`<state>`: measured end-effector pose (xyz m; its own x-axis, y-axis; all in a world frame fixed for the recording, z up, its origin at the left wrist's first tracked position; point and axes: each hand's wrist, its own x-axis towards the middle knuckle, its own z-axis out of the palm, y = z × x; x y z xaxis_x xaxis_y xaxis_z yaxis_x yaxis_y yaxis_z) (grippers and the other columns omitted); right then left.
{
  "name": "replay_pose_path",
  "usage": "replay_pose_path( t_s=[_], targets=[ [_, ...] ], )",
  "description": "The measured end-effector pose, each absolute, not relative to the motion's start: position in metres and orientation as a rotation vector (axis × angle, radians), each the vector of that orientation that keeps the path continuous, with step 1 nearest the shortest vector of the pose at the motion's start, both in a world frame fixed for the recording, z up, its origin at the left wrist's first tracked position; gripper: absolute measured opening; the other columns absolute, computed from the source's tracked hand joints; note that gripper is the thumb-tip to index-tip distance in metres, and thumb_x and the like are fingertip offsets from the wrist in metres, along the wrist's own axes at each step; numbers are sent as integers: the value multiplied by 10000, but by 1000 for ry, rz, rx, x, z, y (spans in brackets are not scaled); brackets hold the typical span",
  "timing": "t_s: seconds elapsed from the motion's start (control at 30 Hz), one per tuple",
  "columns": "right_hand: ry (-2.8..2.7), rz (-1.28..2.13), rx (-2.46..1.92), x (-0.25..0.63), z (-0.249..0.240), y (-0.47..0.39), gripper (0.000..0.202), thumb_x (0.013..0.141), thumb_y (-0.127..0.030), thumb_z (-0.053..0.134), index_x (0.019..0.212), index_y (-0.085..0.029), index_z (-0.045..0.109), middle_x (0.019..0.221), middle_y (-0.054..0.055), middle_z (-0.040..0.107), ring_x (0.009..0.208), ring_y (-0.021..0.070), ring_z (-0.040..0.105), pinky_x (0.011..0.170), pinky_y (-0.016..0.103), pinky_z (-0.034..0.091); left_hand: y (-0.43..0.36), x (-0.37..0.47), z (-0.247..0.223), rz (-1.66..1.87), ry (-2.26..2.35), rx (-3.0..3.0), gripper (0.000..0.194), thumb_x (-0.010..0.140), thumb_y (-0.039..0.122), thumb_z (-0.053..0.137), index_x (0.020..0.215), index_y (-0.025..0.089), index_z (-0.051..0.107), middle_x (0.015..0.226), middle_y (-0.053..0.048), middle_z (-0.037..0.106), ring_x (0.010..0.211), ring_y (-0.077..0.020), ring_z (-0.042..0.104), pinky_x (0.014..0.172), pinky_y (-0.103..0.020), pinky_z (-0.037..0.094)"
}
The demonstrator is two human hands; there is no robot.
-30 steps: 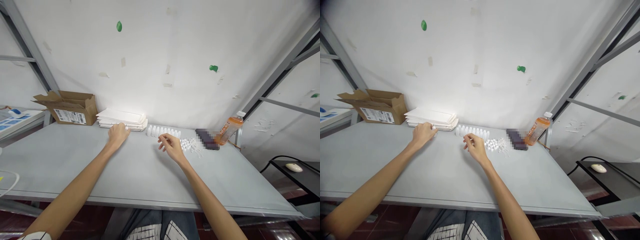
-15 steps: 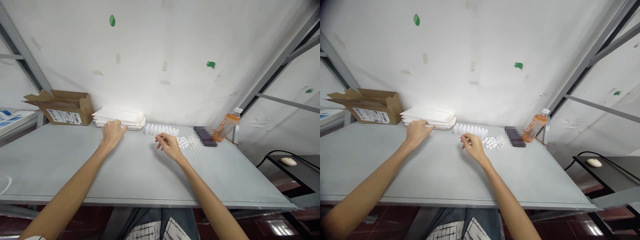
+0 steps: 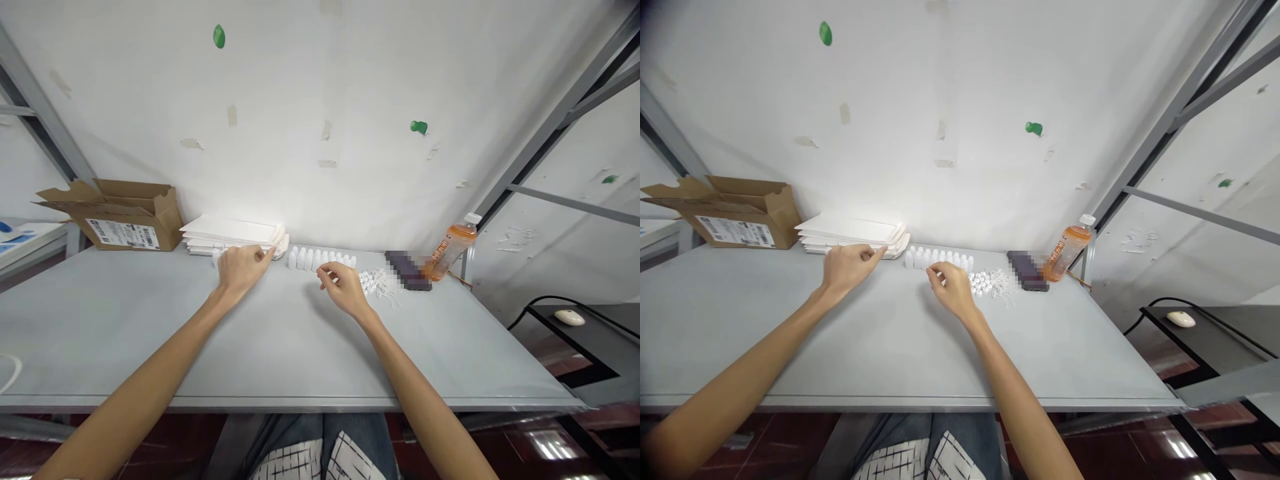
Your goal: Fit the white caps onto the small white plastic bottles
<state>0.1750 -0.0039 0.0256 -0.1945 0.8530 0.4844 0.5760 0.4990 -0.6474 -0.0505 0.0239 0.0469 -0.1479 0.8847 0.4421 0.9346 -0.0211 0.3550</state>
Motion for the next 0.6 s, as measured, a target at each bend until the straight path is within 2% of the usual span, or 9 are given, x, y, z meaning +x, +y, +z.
replay_pose_path(
  t_s=[0.17,0.27,0.33,0.4,0.47,0.6],
  targets=[
    [-1800,23,-1409,200,49,0,241,877,-390,532,871,-203,682,851,29,695,674,146,619,681,270,446,17,-41,46,-898,-2096,-2141,476,850,535,441,581,204,651,583,-48,660,639,-225,614,547,-289,305],
    [-1600,-123,-1886,249,69,17,345,810,-501,588,964,-218,710,802,54,700,814,235,652,751,330,461,16,-40,46,-914,-2078,-2157,490,855,541,426,584,201,651,558,-49,639,617,-217,597,543,-286,295],
    [-1509,-175,-2173,288,78,33,467,758,-564,614,1035,-200,706,894,115,708,926,302,646,791,384,465,16,-40,46,-928,-2068,-2160,487,853,541,426,589,201,654,553,-48,633,617,-216,593,549,-285,296],
    [-1481,-186,-2381,325,80,50,582,716,-605,637,1069,-147,694,1004,185,690,990,351,630,820,429,464,16,-40,46,-940,-2064,-2165,490,851,543,427,586,200,655,545,-47,625,617,-214,590,556,-283,301],
    [-1499,-141,-2522,353,77,64,659,700,-648,637,1052,-94,686,1013,227,680,1007,384,624,825,459,466,16,-40,45,-947,-2056,-2167,491,851,543,428,588,199,660,541,-46,621,616,-212,589,562,-282,304],
    [-1511,15,-2660,379,60,79,677,636,-623,713,1039,-80,684,990,228,679,1002,370,633,813,448,482,17,-38,43,-923,-2052,-2186,496,858,535,421,585,195,658,541,-51,627,609,-213,590,559,-285,305]
  ],
)
